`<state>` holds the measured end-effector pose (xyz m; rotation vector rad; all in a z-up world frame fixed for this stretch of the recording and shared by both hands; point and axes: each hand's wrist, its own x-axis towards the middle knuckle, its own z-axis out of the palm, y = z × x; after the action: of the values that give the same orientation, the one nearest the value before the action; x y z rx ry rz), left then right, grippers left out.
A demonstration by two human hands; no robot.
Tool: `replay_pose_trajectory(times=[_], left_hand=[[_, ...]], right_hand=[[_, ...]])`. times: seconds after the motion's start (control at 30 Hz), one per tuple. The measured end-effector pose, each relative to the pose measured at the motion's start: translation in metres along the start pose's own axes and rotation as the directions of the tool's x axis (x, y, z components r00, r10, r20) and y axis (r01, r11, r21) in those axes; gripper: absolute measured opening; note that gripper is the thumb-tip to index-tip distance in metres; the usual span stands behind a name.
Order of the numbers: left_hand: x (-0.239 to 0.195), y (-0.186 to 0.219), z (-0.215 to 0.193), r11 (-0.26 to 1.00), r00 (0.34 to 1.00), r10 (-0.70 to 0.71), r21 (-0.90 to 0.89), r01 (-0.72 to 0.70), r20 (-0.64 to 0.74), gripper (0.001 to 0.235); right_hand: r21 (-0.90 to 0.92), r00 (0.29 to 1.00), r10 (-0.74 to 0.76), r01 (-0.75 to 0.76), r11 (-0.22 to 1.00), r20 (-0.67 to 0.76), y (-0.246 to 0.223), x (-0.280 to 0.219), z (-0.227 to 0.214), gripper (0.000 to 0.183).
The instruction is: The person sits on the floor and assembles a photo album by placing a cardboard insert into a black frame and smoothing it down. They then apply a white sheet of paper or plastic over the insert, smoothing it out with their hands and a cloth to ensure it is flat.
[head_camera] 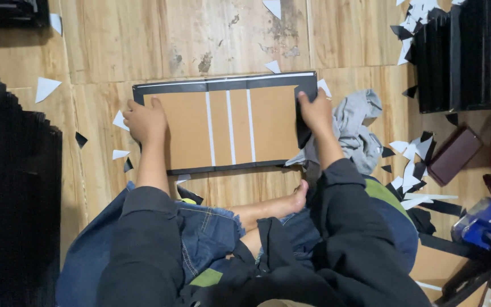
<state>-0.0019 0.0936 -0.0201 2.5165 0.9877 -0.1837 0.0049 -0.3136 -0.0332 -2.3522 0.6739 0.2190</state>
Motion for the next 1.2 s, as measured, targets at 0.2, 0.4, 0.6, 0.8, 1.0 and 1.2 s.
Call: replay_pose_trajectory(times=[0.2, 0.4, 0.6, 0.8, 1.0, 1.2], left_hand=[[0.006, -0.006, -0.016, 0.986, 0.999, 0.002, -0.165, -0.01, -0.051, 0.072], [-0.032, 0.019, -0.074, 0.935, 0.968, -0.144, -0.294, 0.201, 0.205, 0.091], [-0.047, 0.03, -0.092, 0.942, 0.965, -0.144, -0.267, 0.201, 0.218, 0.093], [-0.029, 0.031, -0.089, 0.931, 0.987, -0.158, -0.33, 0.156, 0.019, 0.083], [0.008, 0.035, -0.089, 0.389, 0.859, -0.072, -0.808, -0.443, -0.506, 0.045], [0.038, -0.004, -0.062, 0.098, 0.888, 0.118, -0.884, -0.457, -0.445, 0.053]], right_hand=[[0.094, 0.997, 0.061, -0.057, 0.994, -0.039, 0.006, -0.005, -0.006, 0.074], [0.199, 0.976, 0.182, -0.203, 0.959, 0.12, -0.031, -0.031, -0.033, 0.086], [0.491, 0.932, 0.3, -0.362, 0.792, 0.204, -0.078, -0.068, -0.064, 0.092], [0.502, 0.989, 0.128, -0.075, 0.861, -0.071, -0.083, -0.068, -0.076, 0.088], [0.606, 0.791, -0.101, 0.538, 0.586, -0.604, -0.069, -0.047, -0.084, 0.031], [0.652, 0.785, -0.188, 0.601, 0.463, -0.59, -0.052, -0.029, -0.071, 0.041]])
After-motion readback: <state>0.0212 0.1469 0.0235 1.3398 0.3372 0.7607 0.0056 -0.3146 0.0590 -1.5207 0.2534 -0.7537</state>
